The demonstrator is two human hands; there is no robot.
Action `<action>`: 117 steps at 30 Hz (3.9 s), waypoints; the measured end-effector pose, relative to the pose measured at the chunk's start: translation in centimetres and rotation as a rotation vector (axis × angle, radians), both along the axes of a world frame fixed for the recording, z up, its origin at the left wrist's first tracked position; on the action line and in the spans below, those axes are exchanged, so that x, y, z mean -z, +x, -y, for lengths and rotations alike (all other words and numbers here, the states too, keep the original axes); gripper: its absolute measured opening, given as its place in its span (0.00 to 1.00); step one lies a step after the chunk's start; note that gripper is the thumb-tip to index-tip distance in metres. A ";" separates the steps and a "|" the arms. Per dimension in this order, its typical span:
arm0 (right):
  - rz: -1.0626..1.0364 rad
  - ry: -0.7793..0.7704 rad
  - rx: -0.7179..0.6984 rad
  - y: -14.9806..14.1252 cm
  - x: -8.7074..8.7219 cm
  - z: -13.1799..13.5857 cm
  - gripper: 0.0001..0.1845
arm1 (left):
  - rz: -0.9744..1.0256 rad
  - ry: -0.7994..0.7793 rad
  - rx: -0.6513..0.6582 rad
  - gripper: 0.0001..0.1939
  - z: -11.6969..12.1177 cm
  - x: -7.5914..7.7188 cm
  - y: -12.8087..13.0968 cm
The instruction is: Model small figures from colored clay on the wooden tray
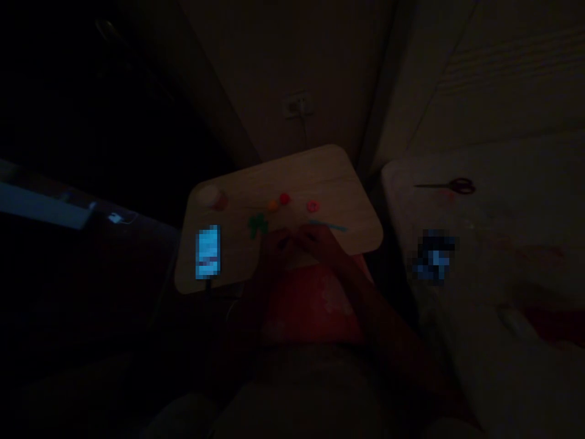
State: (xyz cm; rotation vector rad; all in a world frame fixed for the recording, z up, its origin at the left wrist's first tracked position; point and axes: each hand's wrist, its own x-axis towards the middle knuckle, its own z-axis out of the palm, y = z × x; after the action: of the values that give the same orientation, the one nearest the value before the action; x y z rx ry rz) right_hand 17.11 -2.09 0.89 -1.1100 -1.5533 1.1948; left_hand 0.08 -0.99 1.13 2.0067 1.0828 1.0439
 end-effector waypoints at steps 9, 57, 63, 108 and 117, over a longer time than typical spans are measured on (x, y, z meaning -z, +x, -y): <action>-0.444 -0.120 0.435 0.2 1.0 -0.7 0.22 | 0.081 -0.176 -0.075 0.11 0.2 0.4 -0.5; -0.371 -0.154 0.113 1.0 1.0 -0.4 0.20 | 0.108 -0.015 -0.041 0.10 -0.2 0.5 0.1; -0.352 -0.132 0.138 0.7 1.4 -0.7 0.19 | 0.084 0.048 -0.053 0.10 -0.3 0.9 0.0; -0.076 0.123 0.146 0.5 1.1 0.1 0.12 | 0.101 -0.189 0.040 0.21 -0.5 0.4 0.0; -0.058 0.080 0.124 0.3 0.7 0.5 0.11 | 0.113 -0.178 0.066 0.17 -0.4 0.2 0.1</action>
State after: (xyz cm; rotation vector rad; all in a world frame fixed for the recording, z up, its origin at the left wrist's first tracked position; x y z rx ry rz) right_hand 17.39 -2.55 0.18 -1.0936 -1.4544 1.0640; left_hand 0.14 -0.58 0.90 1.8085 1.0059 0.9789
